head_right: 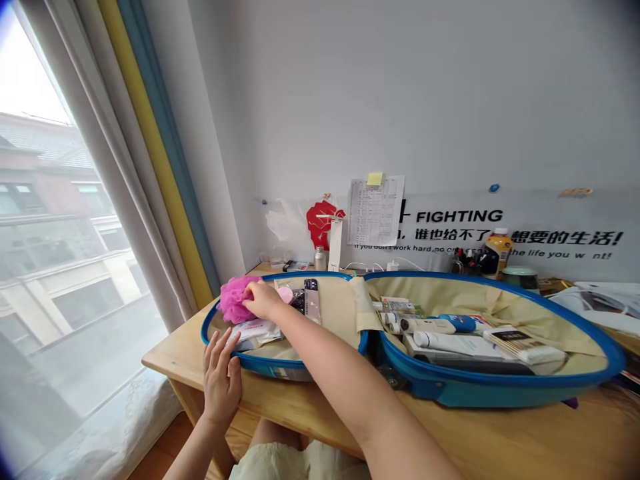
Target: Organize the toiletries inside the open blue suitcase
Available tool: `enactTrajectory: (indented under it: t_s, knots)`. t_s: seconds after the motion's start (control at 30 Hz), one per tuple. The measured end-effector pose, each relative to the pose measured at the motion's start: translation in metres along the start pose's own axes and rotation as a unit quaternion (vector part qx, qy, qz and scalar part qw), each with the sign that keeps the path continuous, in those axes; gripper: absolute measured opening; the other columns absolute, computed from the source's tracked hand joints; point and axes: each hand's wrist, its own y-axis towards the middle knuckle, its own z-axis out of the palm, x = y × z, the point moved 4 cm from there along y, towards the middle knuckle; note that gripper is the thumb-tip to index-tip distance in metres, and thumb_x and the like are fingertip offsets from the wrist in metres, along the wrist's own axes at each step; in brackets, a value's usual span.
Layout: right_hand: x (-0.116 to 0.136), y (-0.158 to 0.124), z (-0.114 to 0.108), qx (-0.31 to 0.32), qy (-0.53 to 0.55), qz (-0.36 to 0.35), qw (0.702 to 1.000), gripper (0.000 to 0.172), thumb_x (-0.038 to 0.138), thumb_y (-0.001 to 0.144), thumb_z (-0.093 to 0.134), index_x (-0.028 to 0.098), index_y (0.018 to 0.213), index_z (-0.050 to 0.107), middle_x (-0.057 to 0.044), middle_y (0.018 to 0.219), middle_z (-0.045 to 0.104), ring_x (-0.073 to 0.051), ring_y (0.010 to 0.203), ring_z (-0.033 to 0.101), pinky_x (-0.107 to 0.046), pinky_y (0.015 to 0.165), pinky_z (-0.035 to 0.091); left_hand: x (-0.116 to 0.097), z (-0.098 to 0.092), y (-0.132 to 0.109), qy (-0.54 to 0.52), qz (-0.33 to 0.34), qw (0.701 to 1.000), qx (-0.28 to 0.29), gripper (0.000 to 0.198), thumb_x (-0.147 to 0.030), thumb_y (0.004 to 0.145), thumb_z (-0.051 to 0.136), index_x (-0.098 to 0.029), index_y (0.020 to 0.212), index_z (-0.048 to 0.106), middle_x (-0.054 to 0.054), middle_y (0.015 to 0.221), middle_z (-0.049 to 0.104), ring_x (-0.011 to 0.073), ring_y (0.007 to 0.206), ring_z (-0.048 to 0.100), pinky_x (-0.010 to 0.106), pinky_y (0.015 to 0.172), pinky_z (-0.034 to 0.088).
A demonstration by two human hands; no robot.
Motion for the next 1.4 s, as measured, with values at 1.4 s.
enactTrajectory:
  t_s: [1.4]
  knots:
    - [-0.162, -0.264, -0.225, 0.128, -0.242, 0.259, 0.926, 0.028, 0.033, 0.056, 0.065, 0.025, 0.082, 0.064, -0.008, 0.094, 0.066, -0.029, 0.091, 0.063, -0.04, 0.077, 0.047, 0.002, -0.001, 0.0, 0.0, 0.015, 1.0, 0.003, 0.044, -0.023, 0.095, 0.037, -0.024, 0.138, 0.046, 0.011, 0.137, 0.052, 0.027, 0.141, 0.031, 0.051, 0.115, 0.025]
